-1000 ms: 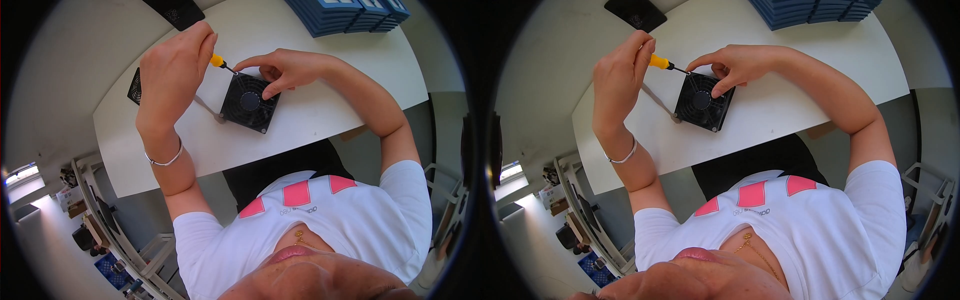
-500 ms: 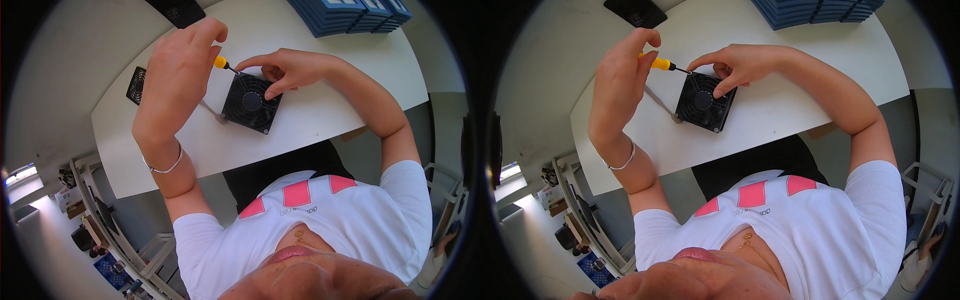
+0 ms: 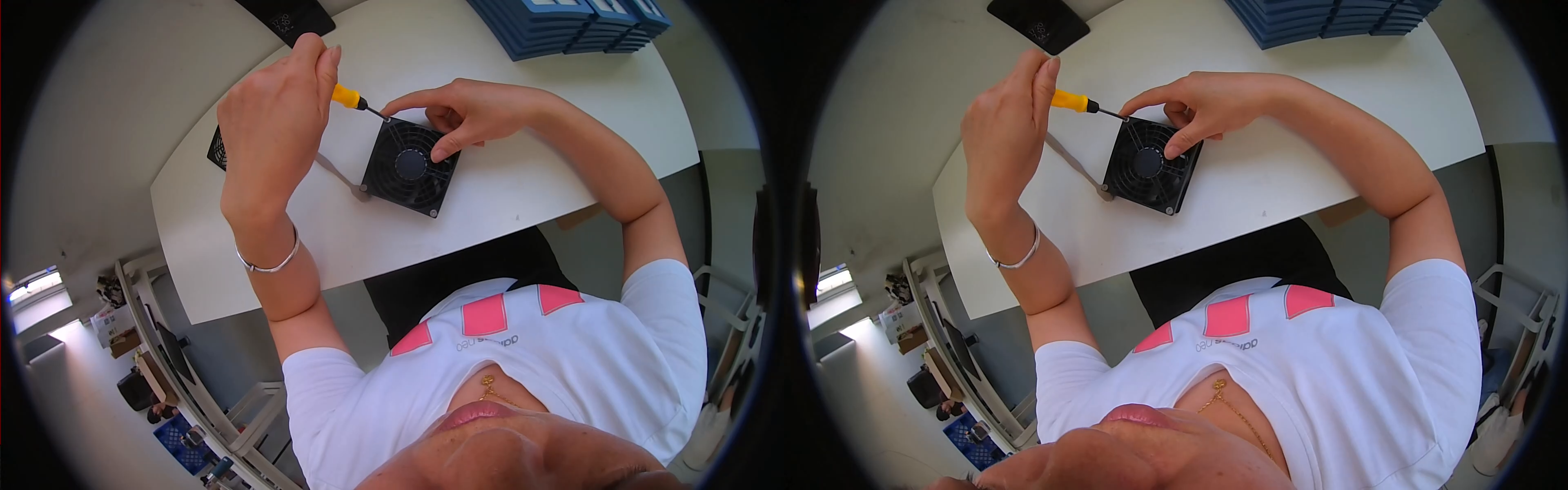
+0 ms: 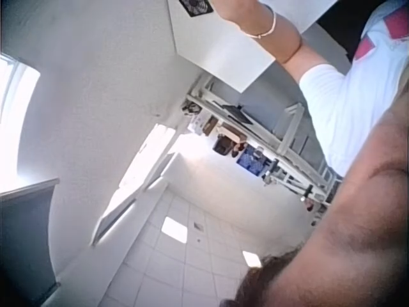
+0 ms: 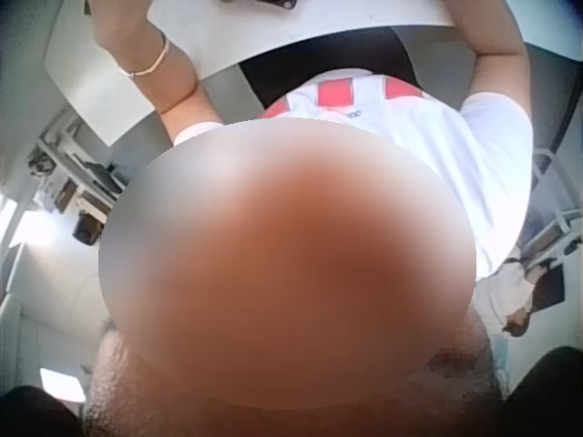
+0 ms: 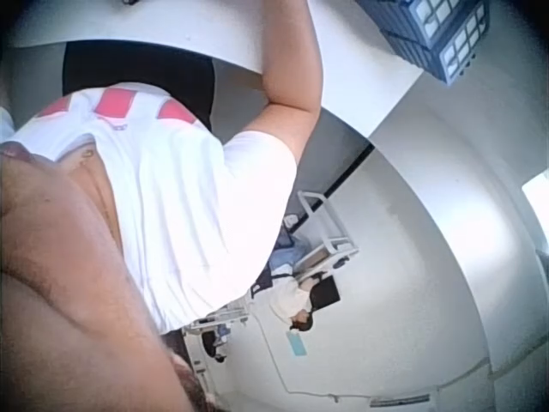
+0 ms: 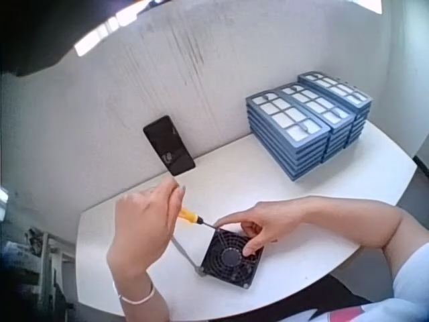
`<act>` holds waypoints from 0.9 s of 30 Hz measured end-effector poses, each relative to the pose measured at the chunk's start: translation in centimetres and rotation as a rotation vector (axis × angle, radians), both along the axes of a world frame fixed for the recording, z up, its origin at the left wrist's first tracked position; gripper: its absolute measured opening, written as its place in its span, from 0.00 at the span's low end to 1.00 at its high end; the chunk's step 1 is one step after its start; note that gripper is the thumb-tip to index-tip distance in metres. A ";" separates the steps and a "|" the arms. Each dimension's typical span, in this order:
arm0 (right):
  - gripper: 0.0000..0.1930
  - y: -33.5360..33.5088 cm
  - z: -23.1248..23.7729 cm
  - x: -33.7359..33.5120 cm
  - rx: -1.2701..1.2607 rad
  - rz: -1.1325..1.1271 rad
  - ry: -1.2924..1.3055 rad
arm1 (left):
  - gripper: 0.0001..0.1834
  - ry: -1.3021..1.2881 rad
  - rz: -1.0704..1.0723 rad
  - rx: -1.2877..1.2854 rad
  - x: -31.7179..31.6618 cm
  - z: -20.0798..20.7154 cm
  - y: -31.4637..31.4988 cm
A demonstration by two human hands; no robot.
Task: The recorder uses a screwdriver to attach a protective grill to a cooling fan.
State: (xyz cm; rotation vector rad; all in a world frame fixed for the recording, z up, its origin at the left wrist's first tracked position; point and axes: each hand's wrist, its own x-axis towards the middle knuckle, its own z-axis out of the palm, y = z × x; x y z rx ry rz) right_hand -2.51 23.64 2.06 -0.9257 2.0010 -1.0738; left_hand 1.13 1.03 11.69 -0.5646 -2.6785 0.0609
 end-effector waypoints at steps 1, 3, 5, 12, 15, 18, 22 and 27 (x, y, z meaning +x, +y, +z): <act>0.41 0.0 0.0 0.0 0.000 0.001 0.000 | 0.11 0.003 0.014 -0.018 0.0 0.0 0.0; 0.41 0.0 0.0 0.0 0.007 -0.003 0.002 | 0.10 0.020 -0.069 0.029 0.0 -0.1 0.0; 0.41 0.0 -0.1 -0.1 0.001 0.005 0.004 | 0.09 0.035 -0.153 0.076 0.0 -0.2 0.2; 0.41 0.0 -0.2 -0.1 0.005 0.003 0.013 | 0.03 -0.041 -0.223 0.086 0.4 0.4 0.1; 0.40 0.1 -0.1 -0.1 0.010 -0.011 0.007 | 0.04 -0.059 -0.256 0.105 0.3 0.3 0.0; 0.40 0.0 -0.1 -0.1 -0.003 -0.001 0.015 | 0.05 -0.078 -0.341 0.146 -0.1 0.3 -0.4; 0.40 0.0 0.0 -0.1 0.010 -0.004 0.002 | 0.08 -0.123 -0.441 0.208 -0.1 0.3 -0.4; 0.41 0.2 -0.1 -0.1 -0.003 0.014 0.009 | 0.08 -0.147 -0.381 0.278 -0.1 -0.1 -0.2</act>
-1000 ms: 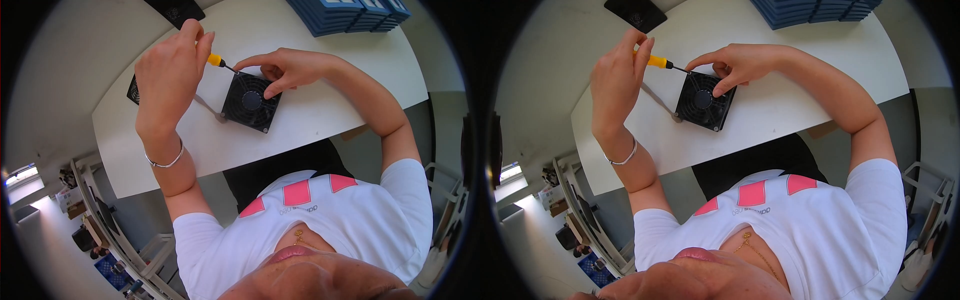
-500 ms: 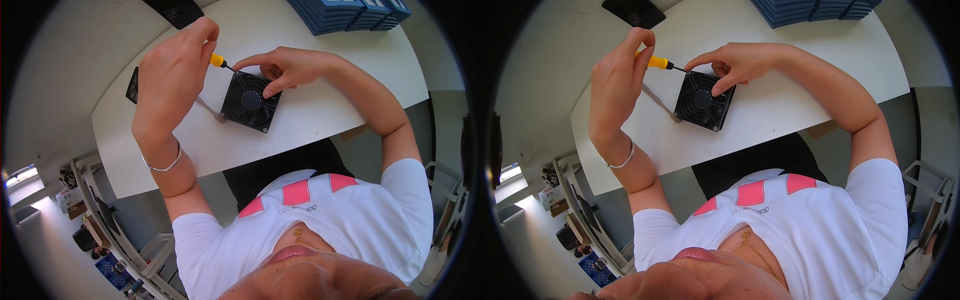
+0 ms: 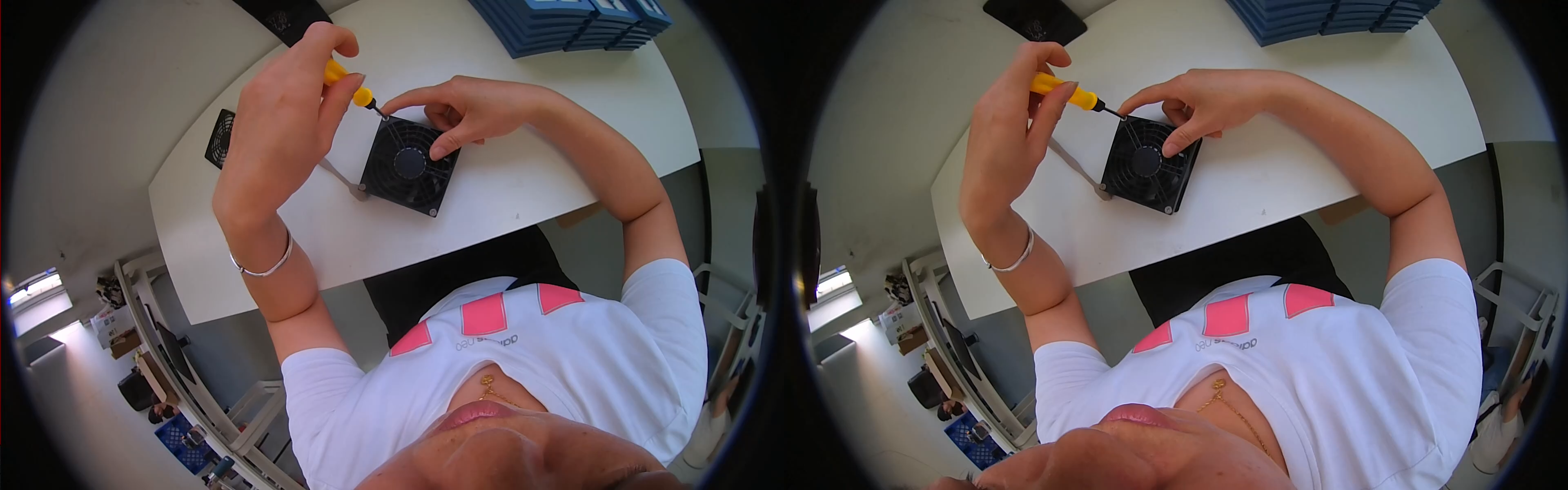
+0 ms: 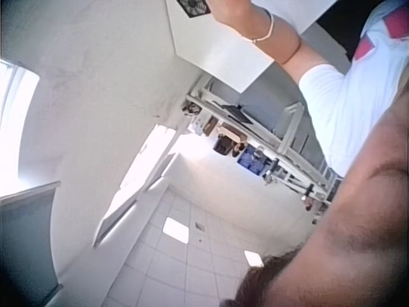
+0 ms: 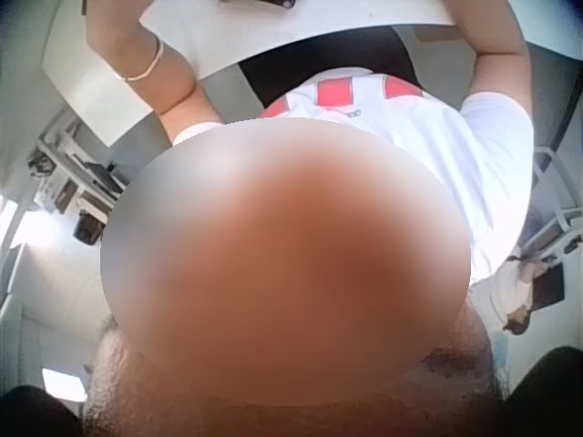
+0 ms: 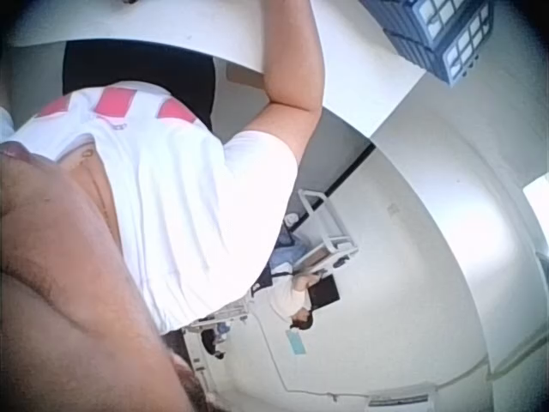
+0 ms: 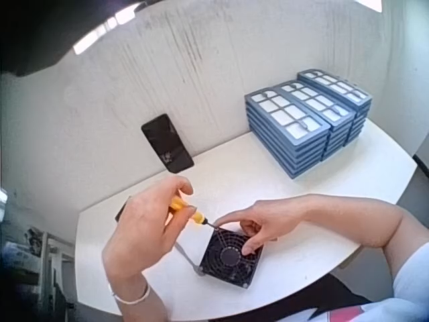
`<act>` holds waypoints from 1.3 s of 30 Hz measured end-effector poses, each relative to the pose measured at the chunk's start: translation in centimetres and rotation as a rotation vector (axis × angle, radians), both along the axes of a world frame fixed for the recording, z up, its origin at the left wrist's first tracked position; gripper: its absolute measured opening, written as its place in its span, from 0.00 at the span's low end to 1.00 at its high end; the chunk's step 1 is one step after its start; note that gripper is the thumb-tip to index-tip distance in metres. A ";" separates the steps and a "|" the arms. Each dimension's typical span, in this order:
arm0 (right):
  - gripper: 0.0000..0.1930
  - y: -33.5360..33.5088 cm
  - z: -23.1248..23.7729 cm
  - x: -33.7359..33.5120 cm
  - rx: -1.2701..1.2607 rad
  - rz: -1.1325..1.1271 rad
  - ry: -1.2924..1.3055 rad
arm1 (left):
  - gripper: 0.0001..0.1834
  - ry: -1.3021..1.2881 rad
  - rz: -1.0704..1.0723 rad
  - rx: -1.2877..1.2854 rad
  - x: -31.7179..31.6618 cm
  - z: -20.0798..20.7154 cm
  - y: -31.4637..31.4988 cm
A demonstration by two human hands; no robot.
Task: The recorder uses a screwdriver to attach a protective grill to a cooling fan.
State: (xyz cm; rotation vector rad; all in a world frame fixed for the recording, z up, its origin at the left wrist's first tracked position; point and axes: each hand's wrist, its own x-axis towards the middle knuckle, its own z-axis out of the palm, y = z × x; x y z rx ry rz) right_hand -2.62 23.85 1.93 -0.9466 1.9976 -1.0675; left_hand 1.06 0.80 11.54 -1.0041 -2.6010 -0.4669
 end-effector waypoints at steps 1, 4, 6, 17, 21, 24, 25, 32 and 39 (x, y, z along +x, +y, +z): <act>0.41 -0.1 0.0 0.0 0.000 0.002 0.000 | 0.07 -0.024 0.011 0.045 0.0 -0.2 -0.1; 0.40 -0.3 0.0 0.0 0.007 0.007 0.022 | 0.09 0.018 0.144 -0.023 0.0 -0.7 0.7; 0.40 -0.2 -0.3 0.0 -0.026 0.005 0.043 | 0.12 0.066 0.184 -0.078 0.2 -0.3 0.7; 0.39 -0.1 0.1 -0.1 -0.010 0.011 0.038 | 0.13 0.079 0.206 -0.072 -0.5 -0.1 0.1; 0.39 0.0 0.4 0.1 -0.008 -0.001 0.008 | 0.08 -0.035 0.127 -0.086 0.2 0.5 0.0; 0.39 0.0 1.0 0.3 -0.001 -0.012 -0.010 | 0.07 -0.080 0.104 -0.108 0.8 0.9 0.1; 0.39 0.0 1.0 0.3 -0.002 -0.011 -0.009 | 0.06 -0.099 0.098 -0.124 0.9 1.1 0.1; 0.39 -0.1 0.8 0.2 0.020 -0.014 0.004 | 0.04 -0.103 -0.042 -0.072 1.2 1.5 -0.3; 0.39 -0.1 -0.1 -0.1 -0.013 -0.014 0.064 | 0.07 -0.009 0.210 -0.110 0.6 0.2 0.8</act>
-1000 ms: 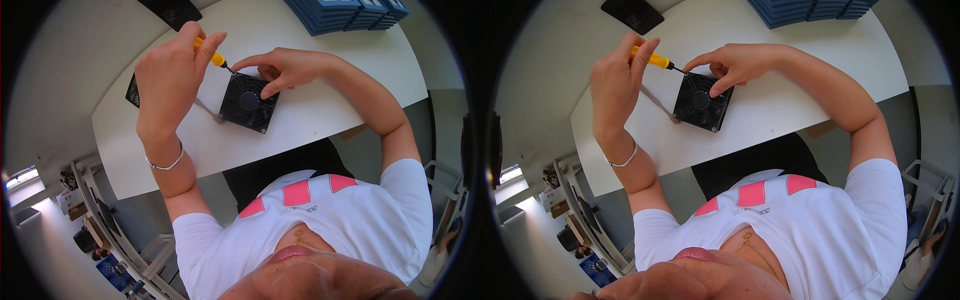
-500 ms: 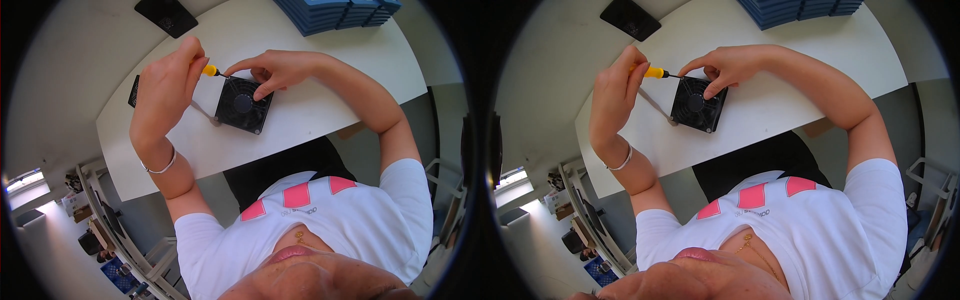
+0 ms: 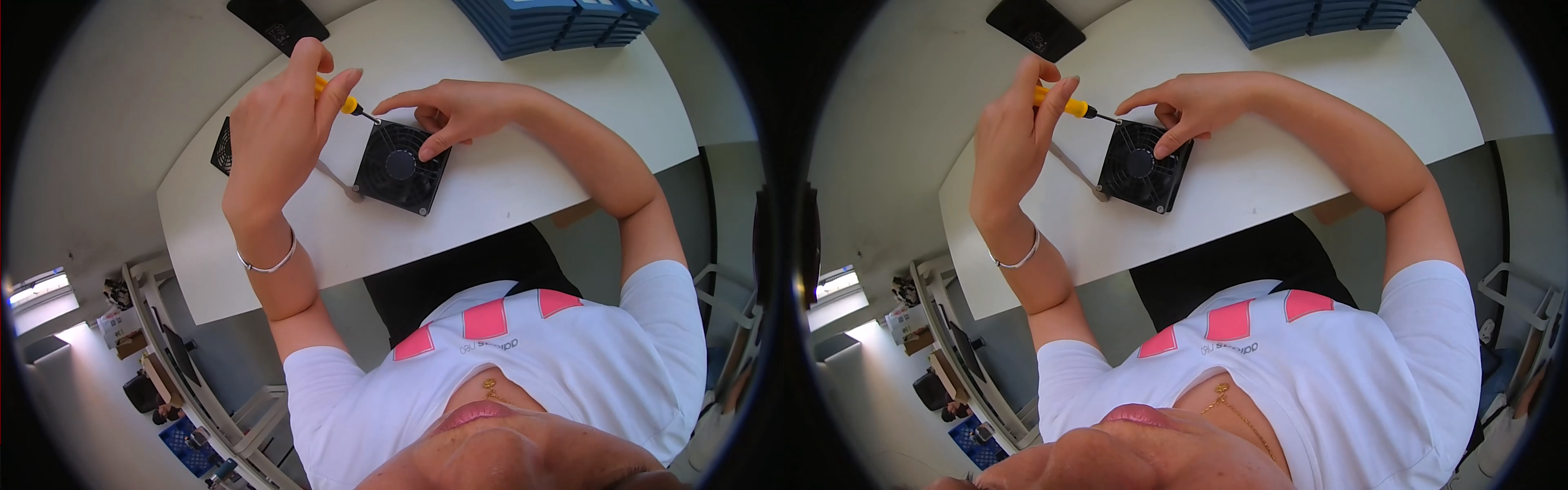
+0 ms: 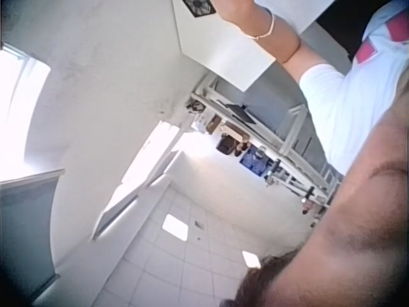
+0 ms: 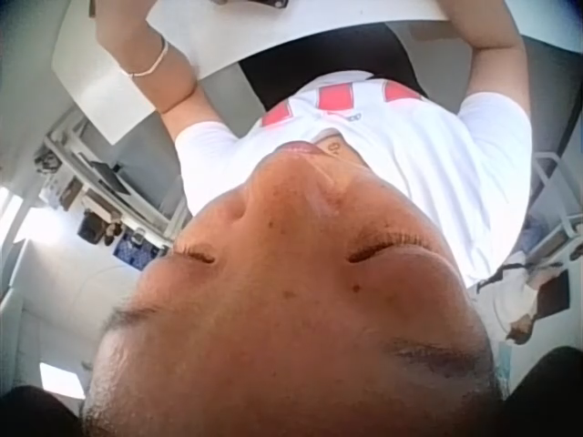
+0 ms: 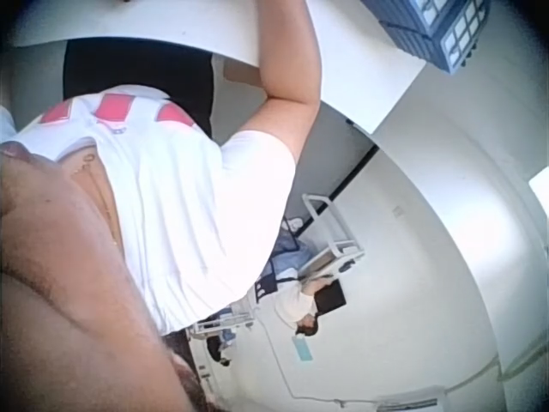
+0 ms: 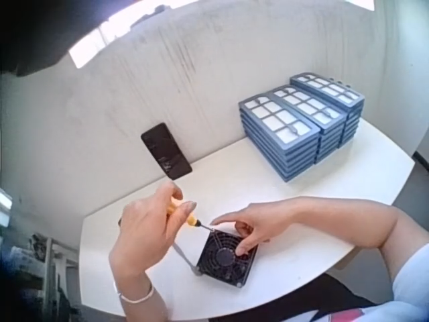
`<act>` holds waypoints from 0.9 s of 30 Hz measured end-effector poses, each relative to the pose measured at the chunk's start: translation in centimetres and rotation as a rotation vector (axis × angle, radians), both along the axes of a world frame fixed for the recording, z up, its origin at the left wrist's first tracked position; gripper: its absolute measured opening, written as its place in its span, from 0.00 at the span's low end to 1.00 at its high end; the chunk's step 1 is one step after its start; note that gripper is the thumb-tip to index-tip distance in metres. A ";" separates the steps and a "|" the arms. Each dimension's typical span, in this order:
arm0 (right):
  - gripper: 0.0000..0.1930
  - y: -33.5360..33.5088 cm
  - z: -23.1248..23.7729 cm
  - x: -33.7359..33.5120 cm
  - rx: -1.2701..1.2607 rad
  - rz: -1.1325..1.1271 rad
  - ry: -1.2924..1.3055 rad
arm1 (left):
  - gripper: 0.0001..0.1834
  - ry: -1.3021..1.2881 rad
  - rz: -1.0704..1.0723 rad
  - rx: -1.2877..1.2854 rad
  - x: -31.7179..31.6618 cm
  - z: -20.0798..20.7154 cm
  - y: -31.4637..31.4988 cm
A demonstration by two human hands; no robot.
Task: The recorder uses a screwdriver to attach a protective grill to a cooling fan.
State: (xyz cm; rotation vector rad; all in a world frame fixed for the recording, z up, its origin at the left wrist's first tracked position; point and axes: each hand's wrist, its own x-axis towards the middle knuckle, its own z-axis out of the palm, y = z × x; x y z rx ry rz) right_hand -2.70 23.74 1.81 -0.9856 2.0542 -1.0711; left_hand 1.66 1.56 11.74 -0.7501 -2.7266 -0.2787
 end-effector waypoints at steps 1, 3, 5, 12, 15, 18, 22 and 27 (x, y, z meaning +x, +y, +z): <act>0.39 0.0 0.0 0.0 0.000 0.000 0.000 | 0.08 0.041 0.077 -0.062 -0.1 0.0 0.1; 0.40 -0.1 -0.1 0.2 -0.005 -0.024 -0.026 | 0.09 0.082 0.051 -0.055 -0.7 -0.5 -0.4; 0.40 -0.1 0.3 0.1 0.009 -0.005 -0.040 | 0.09 0.122 0.027 -0.048 -0.8 -0.6 -0.6; 0.39 0.0 0.2 0.0 0.032 -0.002 -0.057 | 0.04 0.024 -0.106 -0.027 -0.7 0.0 -0.4; 0.39 0.0 0.4 0.1 0.039 -0.003 -0.073 | 0.04 -0.023 -0.114 -0.038 -0.8 0.3 -1.0; 0.40 0.0 0.4 0.1 0.035 -0.004 -0.071 | 0.04 -0.065 -0.120 -0.033 -0.8 0.5 -1.2; 0.40 0.0 0.2 0.0 0.040 0.000 -0.070 | 0.02 -0.075 -0.164 0.015 -0.7 0.4 -1.2; 0.40 -0.1 0.5 0.1 0.055 -0.008 -0.069 | 0.03 -0.023 -0.226 0.025 -0.5 0.4 -0.9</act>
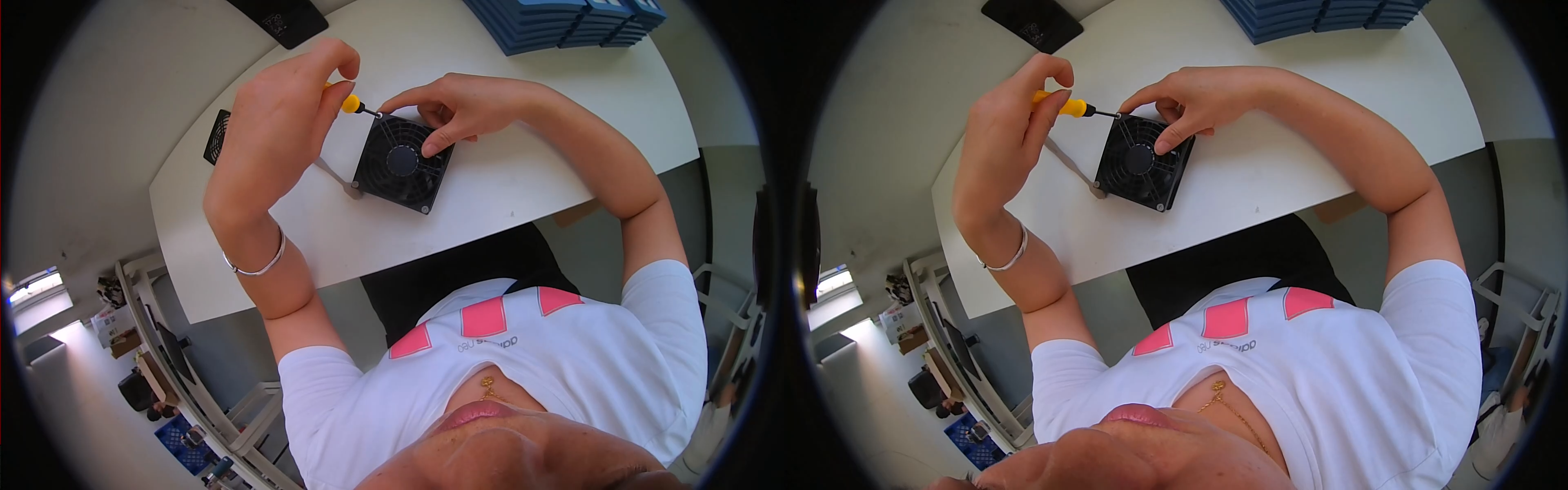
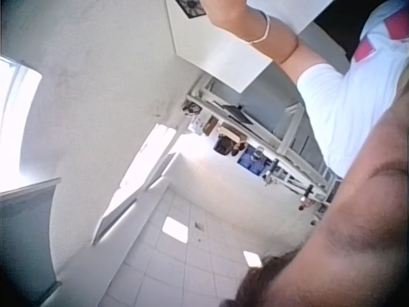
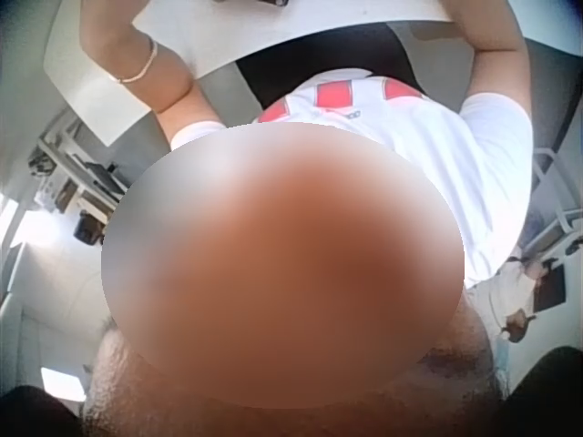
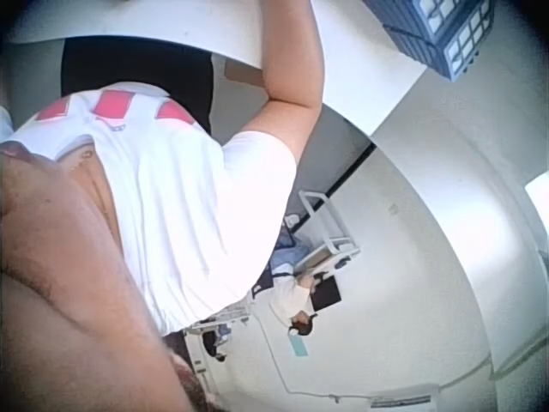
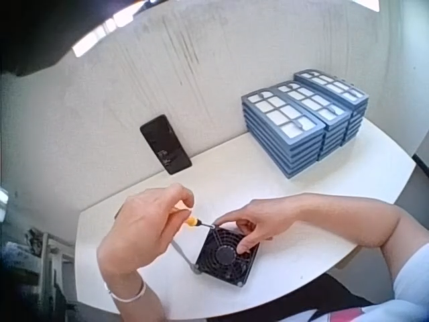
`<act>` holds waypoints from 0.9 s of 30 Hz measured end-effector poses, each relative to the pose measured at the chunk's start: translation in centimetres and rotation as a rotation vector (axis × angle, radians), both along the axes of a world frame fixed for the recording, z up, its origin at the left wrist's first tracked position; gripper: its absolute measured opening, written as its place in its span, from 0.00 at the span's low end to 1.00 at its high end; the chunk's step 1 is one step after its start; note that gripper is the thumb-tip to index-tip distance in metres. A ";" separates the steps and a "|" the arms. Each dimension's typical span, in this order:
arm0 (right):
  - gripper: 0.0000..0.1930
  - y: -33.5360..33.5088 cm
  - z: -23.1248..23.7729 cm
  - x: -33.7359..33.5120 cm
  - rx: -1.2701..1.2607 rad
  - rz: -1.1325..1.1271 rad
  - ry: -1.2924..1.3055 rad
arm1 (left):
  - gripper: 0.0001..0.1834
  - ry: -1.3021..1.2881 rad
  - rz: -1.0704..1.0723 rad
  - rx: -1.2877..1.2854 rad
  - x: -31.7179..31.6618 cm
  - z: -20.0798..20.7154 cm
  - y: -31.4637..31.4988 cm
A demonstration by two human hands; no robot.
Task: The recorder uses a screwdriver to attach a protective grill to a cooling fan.
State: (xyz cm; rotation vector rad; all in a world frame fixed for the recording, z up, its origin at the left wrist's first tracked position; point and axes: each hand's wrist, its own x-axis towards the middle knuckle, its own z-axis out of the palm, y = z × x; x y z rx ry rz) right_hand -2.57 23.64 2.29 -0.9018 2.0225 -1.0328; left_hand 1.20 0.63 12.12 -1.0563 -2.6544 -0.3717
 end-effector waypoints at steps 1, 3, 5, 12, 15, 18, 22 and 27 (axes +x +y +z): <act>0.40 0.0 -0.1 0.0 0.002 0.000 0.000 | 0.03 0.031 -0.026 0.004 0.0 -0.1 0.2; 0.40 0.0 -0.3 -0.1 0.005 0.007 0.026 | 0.04 0.041 0.024 -0.012 0.1 -0.4 0.4; 0.40 0.0 -0.2 -0.1 -0.003 0.013 0.020 | 0.05 0.050 0.074 -0.027 0.0 -0.7 0.4; 0.39 0.0 -0.1 0.0 -0.003 0.014 0.042 | 0.07 0.117 0.180 0.089 -1.3 -2.6 1.1; 0.39 0.0 0.2 0.0 -0.016 0.025 0.032 | 0.08 -0.043 0.032 0.403 -1.9 -3.4 1.8; 0.38 0.1 0.1 -0.1 -0.021 0.033 0.062 | 0.08 -0.255 0.000 0.738 -1.9 -4.5 2.8; 0.39 -0.1 0.1 0.0 -0.012 0.002 0.001 | 0.08 -0.441 0.007 1.216 -1.6 -5.2 3.4; 0.38 -0.1 0.5 0.1 -0.020 0.023 0.016 | 0.10 -0.634 -0.219 1.250 -2.2 -4.6 2.3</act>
